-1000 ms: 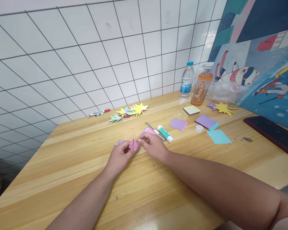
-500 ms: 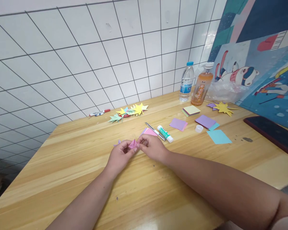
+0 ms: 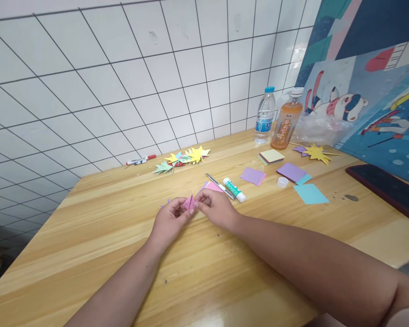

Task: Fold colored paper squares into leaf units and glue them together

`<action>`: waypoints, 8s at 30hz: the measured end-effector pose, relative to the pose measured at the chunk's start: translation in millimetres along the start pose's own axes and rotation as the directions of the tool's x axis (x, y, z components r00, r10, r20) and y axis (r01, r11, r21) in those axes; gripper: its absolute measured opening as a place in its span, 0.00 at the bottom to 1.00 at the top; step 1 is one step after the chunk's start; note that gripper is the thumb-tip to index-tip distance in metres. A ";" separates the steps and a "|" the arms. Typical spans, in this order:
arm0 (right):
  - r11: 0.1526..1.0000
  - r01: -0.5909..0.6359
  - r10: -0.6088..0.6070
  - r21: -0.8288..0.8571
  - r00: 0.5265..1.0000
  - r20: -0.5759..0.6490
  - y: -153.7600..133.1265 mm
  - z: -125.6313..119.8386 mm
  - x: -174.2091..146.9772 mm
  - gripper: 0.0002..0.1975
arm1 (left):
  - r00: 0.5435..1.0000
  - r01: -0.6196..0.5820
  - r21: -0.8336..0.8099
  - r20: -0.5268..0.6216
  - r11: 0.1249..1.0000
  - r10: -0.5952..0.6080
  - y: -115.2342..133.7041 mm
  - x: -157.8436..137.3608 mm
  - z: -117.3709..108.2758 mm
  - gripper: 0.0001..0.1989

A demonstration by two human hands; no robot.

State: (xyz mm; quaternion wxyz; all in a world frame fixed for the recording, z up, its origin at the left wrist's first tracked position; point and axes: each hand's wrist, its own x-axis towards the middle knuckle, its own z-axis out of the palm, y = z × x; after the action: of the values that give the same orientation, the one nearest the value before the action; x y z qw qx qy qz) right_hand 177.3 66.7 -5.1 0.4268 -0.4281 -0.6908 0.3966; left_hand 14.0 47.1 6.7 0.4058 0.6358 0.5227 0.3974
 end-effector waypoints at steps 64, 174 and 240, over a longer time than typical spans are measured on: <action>0.987 0.018 -0.017 -0.158 1.000 0.010 -8.2 -4.1 -4.4 0.03 | 1.000 -0.002 -0.040 0.031 0.999 0.004 2.1 -1.3 -0.9 0.12; 0.954 0.232 -0.239 -0.192 0.971 -0.013 -12.2 -7.7 -4.5 0.05 | 0.993 0.112 -0.167 0.046 0.980 -0.106 8.8 0.8 -5.4 0.11; 0.950 0.246 -0.227 -0.194 0.967 0.113 -6.7 -8.3 -4.0 0.18 | 0.995 0.089 -0.098 -0.043 0.991 -0.094 5.6 1.1 -5.5 0.15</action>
State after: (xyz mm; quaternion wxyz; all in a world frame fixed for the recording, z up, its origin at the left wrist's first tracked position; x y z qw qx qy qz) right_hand 184.4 62.4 2.7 0.3933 -0.3661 -0.7929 0.2873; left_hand 11.0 48.1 14.0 0.4412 0.5813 0.5411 0.4179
